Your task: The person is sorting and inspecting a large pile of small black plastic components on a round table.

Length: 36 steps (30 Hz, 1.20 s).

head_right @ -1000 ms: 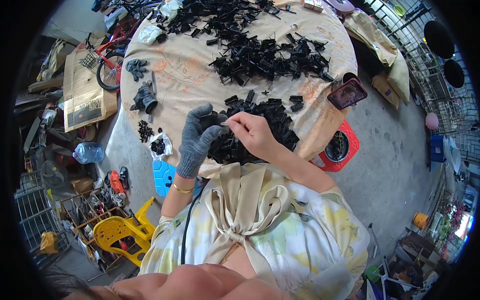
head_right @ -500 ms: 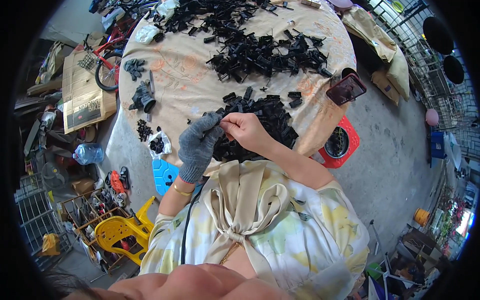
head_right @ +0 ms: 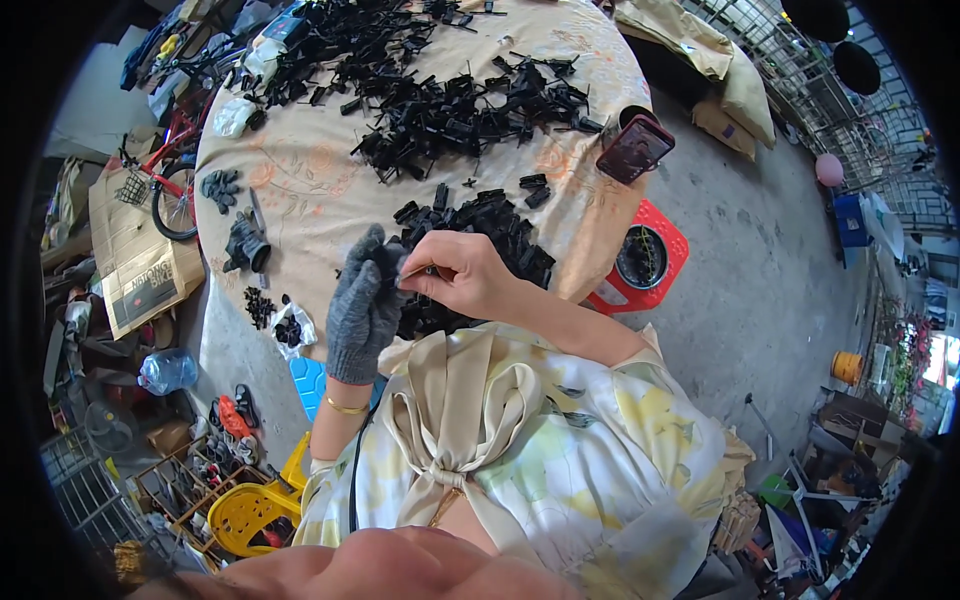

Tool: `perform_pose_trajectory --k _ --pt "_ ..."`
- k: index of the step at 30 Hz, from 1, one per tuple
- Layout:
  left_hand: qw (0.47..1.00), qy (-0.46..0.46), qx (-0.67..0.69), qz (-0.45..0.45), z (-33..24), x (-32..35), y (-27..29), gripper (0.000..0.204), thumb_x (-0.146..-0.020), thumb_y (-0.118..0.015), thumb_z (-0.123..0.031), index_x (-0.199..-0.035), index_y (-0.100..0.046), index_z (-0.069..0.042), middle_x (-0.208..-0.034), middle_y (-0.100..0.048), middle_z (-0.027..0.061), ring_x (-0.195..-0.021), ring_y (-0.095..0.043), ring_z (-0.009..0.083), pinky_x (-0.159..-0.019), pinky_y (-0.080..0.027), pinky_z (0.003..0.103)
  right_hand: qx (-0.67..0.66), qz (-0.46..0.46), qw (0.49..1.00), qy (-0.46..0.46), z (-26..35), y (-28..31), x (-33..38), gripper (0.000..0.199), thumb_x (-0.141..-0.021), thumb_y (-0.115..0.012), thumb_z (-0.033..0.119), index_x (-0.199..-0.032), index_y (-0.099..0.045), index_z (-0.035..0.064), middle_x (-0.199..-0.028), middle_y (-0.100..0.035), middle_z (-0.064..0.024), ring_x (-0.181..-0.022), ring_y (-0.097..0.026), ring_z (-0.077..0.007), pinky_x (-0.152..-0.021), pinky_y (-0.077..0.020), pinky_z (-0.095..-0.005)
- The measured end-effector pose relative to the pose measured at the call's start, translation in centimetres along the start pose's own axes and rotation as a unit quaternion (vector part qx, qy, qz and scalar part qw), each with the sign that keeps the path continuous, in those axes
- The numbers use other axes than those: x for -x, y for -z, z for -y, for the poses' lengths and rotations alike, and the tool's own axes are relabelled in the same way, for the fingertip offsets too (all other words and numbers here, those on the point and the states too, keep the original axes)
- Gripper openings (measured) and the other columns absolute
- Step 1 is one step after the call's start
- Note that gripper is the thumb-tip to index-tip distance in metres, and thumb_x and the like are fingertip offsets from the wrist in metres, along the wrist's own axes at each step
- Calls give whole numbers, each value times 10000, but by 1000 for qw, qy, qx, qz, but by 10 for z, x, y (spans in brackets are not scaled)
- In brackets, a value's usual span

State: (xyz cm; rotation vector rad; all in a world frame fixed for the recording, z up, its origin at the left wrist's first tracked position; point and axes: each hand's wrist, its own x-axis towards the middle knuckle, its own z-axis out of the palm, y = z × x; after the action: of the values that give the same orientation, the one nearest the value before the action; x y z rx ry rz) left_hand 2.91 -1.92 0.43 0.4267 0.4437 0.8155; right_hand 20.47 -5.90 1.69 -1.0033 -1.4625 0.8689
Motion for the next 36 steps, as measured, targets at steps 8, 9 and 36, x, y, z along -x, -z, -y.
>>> perform_pose_trajectory --k 8,9,36 --pt "1000 -5 24 -9 7 -1 -8 486 -873 -528 -102 -1318 -336 -67 -1056 -547 103 -902 -572 185 -736 -519 293 -149 36 982 -110 1 5 7 145 -730 -678 -21 -849 -600 6 -795 -569 -14 -642 -484 -17 -521 -351 -157" --pt "1000 0 20 -12 7 -2 -8 469 -876 -525 -108 -1309 -348 -65 -1059 -548 106 -905 -574 190 -740 -523 299 -139 22 985 -98 0 4 7 116 -739 -679 8 -828 -605 16 -759 -563 1 -591 -453 -5 -496 -338 -158" --pt "919 -75 -385 -46 5 6 -3 346 -761 -639 31 -1085 -526 -10 -993 -586 79 -871 -579 140 -748 -513 263 -116 83 939 -311 -6 -6 -3 147 -856 -553 109 -812 -635 -5 -646 -570 10 -566 -498 -38 -520 -401 -182"
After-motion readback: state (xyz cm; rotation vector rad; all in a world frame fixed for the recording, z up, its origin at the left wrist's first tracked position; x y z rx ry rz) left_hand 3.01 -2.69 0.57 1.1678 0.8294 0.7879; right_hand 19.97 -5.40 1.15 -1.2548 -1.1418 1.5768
